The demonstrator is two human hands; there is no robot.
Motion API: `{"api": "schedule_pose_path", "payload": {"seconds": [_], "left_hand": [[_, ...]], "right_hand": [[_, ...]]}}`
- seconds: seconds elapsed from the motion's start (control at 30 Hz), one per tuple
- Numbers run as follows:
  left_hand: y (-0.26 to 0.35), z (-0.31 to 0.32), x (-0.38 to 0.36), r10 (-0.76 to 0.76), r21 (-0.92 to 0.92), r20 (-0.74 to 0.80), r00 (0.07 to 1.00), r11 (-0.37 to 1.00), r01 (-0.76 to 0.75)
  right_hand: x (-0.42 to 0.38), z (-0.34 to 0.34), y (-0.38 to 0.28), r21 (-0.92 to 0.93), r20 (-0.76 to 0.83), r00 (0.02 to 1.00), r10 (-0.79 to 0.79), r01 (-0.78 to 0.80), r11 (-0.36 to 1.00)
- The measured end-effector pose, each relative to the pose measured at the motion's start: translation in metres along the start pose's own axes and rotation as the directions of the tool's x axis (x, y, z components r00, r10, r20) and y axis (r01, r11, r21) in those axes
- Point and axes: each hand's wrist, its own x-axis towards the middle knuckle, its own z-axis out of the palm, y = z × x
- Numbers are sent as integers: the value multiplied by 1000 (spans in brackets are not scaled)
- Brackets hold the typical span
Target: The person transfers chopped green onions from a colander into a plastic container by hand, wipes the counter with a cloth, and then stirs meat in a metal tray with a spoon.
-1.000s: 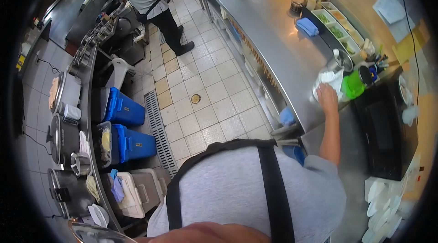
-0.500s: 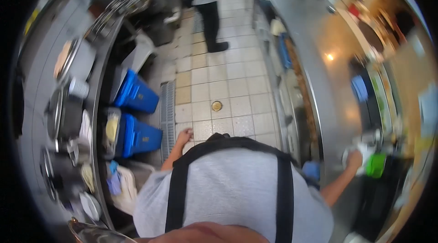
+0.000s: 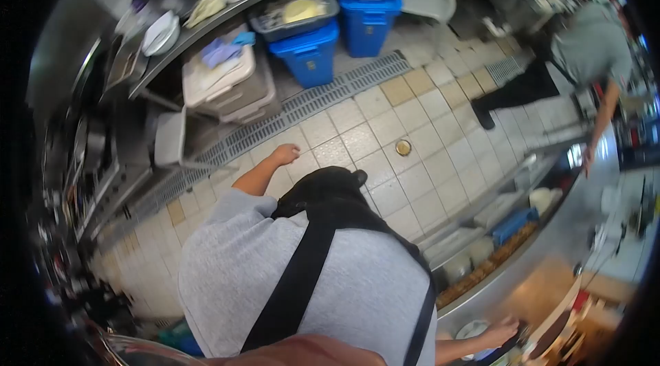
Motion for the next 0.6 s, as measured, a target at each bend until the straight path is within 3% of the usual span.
{"api": "schedule_pose_path", "payload": {"seconds": [0.03,0.07,0.1,0.13,0.17,0.23,0.27,0.33,0.47,0.5,0.57,0.6], "left_hand": [[-25,-1,-26,-54,37,51,997,998,52],[-50,-3,-49,-95,12,28,995,995,95],[-75,-5,-73,-228,-48,40,973,972,229],[-98,-4,-97,-352,-104,61,934,928,357],[-117,-2,-119,-385,-127,54,921,912,389],[-150,1,-154,-513,-505,-31,858,749,429],[-173,11,-166,-531,-518,-39,846,735,438],[-211,29,-191,-615,-683,-103,782,615,394],[-247,18,-235,-704,-773,18,710,441,457],[-255,9,-242,-716,-776,11,698,434,457],[-273,-15,-257,-698,-756,-46,714,492,431],[-283,-29,-264,-710,-778,-89,698,488,396]], "right_hand": [[14,4,-28,25,-6,999,-46,47,999],[24,9,-59,147,4,981,-196,193,970],[30,10,-95,261,1,939,-345,333,906],[28,17,-138,391,23,907,-420,378,839],[19,28,-182,512,41,871,-489,403,759],[4,69,-258,519,-147,635,-759,703,487],[-24,53,-308,644,-142,598,-789,661,385],[-77,3,-399,705,10,452,-892,629,327],[-183,-69,-540,812,-138,155,-978,583,-22],[-209,-89,-567,816,-148,142,-979,577,-40],[-257,-123,-616,829,-199,-14,-980,530,-176],[-278,-129,-641,832,-211,-20,-977,520,-190]]}}
